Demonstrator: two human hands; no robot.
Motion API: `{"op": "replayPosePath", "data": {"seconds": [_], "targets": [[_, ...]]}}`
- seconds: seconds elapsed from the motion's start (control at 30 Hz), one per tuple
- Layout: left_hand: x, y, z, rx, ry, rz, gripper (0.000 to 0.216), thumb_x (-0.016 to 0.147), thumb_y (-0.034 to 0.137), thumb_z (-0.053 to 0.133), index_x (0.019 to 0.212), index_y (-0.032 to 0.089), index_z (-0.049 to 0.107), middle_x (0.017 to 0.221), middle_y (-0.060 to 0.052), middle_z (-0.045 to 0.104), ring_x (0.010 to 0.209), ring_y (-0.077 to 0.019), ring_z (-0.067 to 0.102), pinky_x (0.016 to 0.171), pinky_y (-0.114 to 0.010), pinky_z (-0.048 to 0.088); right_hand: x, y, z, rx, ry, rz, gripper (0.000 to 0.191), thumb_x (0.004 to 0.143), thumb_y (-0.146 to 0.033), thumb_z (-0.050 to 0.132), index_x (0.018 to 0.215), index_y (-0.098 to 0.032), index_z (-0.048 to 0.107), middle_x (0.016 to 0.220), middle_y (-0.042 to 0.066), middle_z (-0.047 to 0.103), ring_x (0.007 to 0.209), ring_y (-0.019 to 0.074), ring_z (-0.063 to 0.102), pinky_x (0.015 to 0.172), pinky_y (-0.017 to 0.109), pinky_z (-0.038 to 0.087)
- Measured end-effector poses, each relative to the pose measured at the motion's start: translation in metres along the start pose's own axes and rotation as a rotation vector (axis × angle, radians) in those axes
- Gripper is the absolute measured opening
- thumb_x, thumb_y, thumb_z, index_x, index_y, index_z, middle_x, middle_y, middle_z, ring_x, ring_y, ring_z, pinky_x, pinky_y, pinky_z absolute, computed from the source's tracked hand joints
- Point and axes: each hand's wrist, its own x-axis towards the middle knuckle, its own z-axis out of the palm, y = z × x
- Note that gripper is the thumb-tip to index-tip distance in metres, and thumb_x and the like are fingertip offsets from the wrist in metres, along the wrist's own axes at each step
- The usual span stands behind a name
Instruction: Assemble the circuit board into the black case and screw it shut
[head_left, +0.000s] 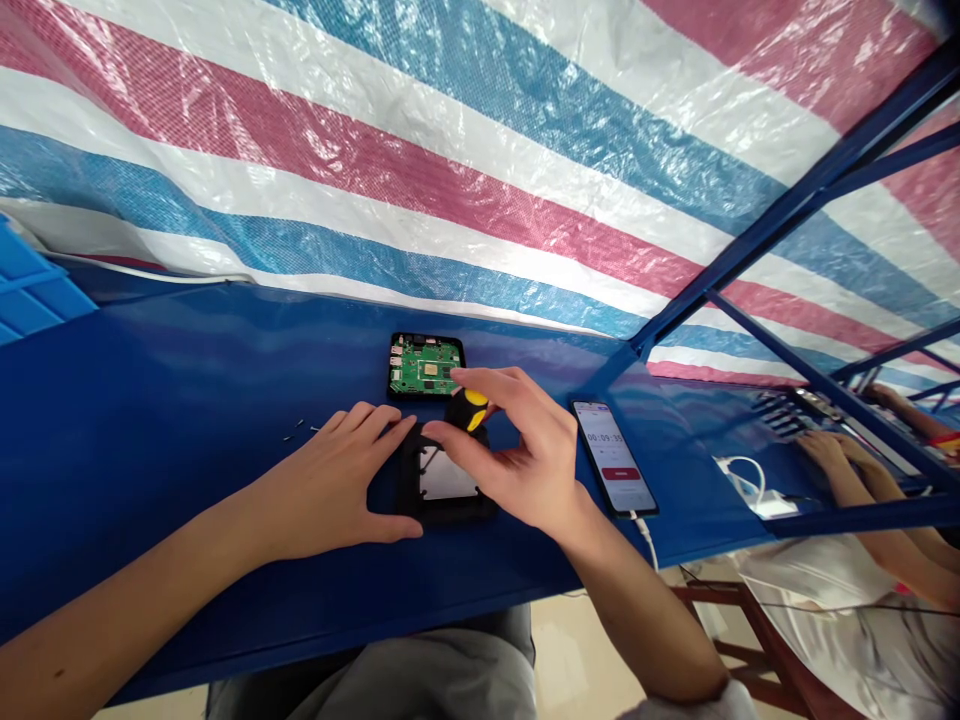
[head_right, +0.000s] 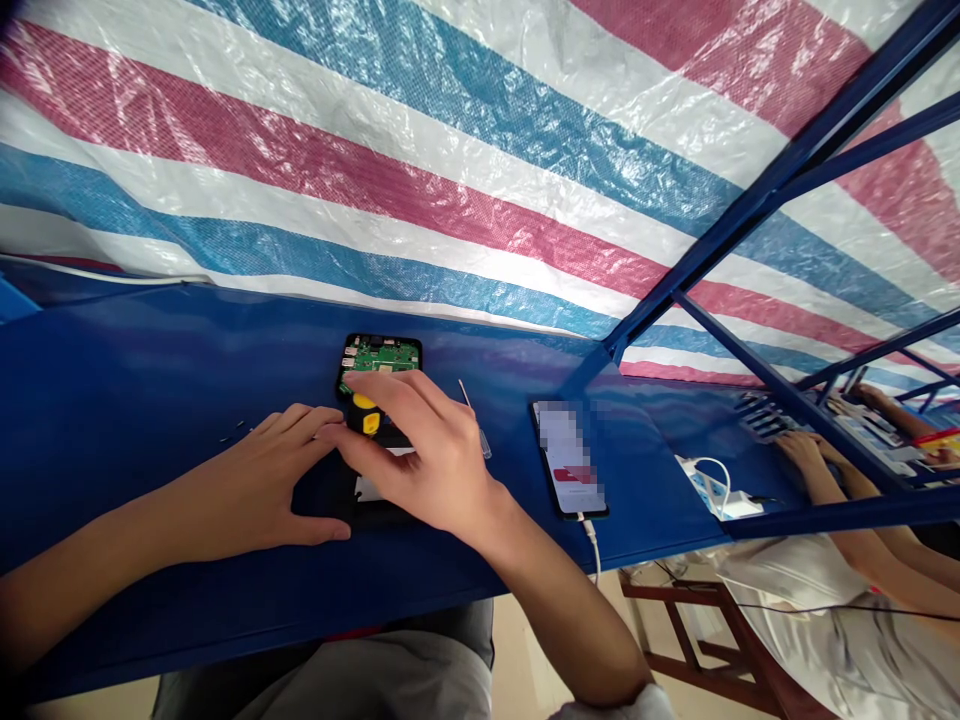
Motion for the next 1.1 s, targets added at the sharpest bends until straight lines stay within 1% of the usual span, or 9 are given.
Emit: {"op": "replayPosePath", "data": {"seconds": [0.17,0.37,0.47,0.6,0.73,0.8,0.9,0.97,1.1], "targets": [[0.000,0.001,-0.001,0.014,0.000,0.002,0.090,0.076,0.082,0.051,0.142,0.021,0.051,0.138,-0.012,0.052,0.124,-0.0367,0.045,0.102,-0.047,0.037,0.001,0.000,-0.001,0.033,-0.027,0.004,0.035,0.084,-0.019,0.072,0.118,-0.023,0.063,0.107,0.006,0.073,0.094,0.0161,0.070,0.076,0.026,0.062],[-0.001,-0.003,0.002,0.024,-0.002,-0.001,0.098,0.074,0.083,0.051,0.149,0.022,0.043,0.142,-0.012,0.051,0.128,-0.0389,0.042,0.102,-0.048,0.037,0.005,-0.003,-0.011,0.080,-0.130,0.066,0.042,0.088,-0.011,0.051,0.128,-0.022,0.060,0.118,0.009,0.071,0.103,0.0200,0.069,0.084,0.034,0.061],[0.000,-0.003,0.002,0.029,-0.010,-0.003,0.102,0.074,0.084,0.050,0.152,0.019,0.039,0.141,-0.013,0.051,0.129,-0.0391,0.041,0.103,-0.047,0.035,0.005,-0.001,-0.011,0.092,-0.104,0.084,0.039,0.089,-0.013,0.056,0.125,-0.024,0.062,0.115,0.007,0.072,0.098,0.0186,0.069,0.081,0.032,0.061],[0.001,-0.001,-0.001,0.027,-0.036,-0.011,0.096,0.075,0.084,0.049,0.147,0.020,0.045,0.138,-0.013,0.052,0.124,-0.0371,0.045,0.101,-0.047,0.036,0.005,0.000,-0.009,0.074,-0.060,0.083,0.027,0.087,-0.021,0.067,0.113,-0.024,0.067,0.106,0.006,0.071,0.093,0.0171,0.069,0.077,0.029,0.061],[0.001,0.000,-0.002,0.005,-0.023,0.000,0.091,0.075,0.083,0.051,0.143,0.023,0.050,0.138,-0.012,0.052,0.124,-0.0375,0.045,0.101,-0.048,0.037,0.005,-0.002,-0.010,0.125,-0.126,0.090,0.034,0.088,-0.013,0.058,0.121,-0.020,0.062,0.116,0.009,0.069,0.106,0.0198,0.068,0.086,0.033,0.060],[0.000,0.000,-0.002,0.002,-0.023,0.001,0.091,0.075,0.082,0.051,0.144,0.023,0.050,0.139,-0.012,0.052,0.125,-0.0379,0.045,0.102,-0.048,0.036,0.005,-0.003,-0.010,0.143,-0.145,0.091,0.040,0.088,-0.010,0.055,0.126,-0.022,0.059,0.119,0.008,0.069,0.106,0.0187,0.067,0.086,0.032,0.060],[0.000,0.001,-0.003,0.011,-0.049,-0.012,0.091,0.076,0.083,0.050,0.143,0.022,0.050,0.141,-0.013,0.050,0.126,-0.0382,0.043,0.102,-0.049,0.036,0.005,-0.003,-0.009,0.096,-0.108,0.073,0.035,0.087,-0.017,0.065,0.122,-0.025,0.062,0.108,0.005,0.070,0.095,0.0165,0.068,0.080,0.029,0.061],[0.000,0.001,-0.003,0.013,-0.052,-0.013,0.092,0.076,0.083,0.049,0.142,0.021,0.051,0.142,-0.014,0.049,0.127,-0.0384,0.042,0.103,-0.050,0.036,0.005,-0.003,-0.009,0.074,-0.101,0.066,0.033,0.086,-0.021,0.069,0.119,-0.024,0.064,0.105,0.006,0.068,0.094,0.0170,0.068,0.080,0.029,0.060],[0.001,0.001,-0.003,0.009,-0.046,-0.006,0.092,0.076,0.083,0.049,0.144,0.021,0.049,0.141,-0.013,0.050,0.127,-0.0375,0.043,0.103,-0.048,0.036,0.004,-0.003,-0.009,0.140,-0.167,0.073,0.042,0.089,-0.011,0.055,0.129,-0.021,0.057,0.123,0.009,0.066,0.109,0.0191,0.065,0.089,0.033,0.059]]}}
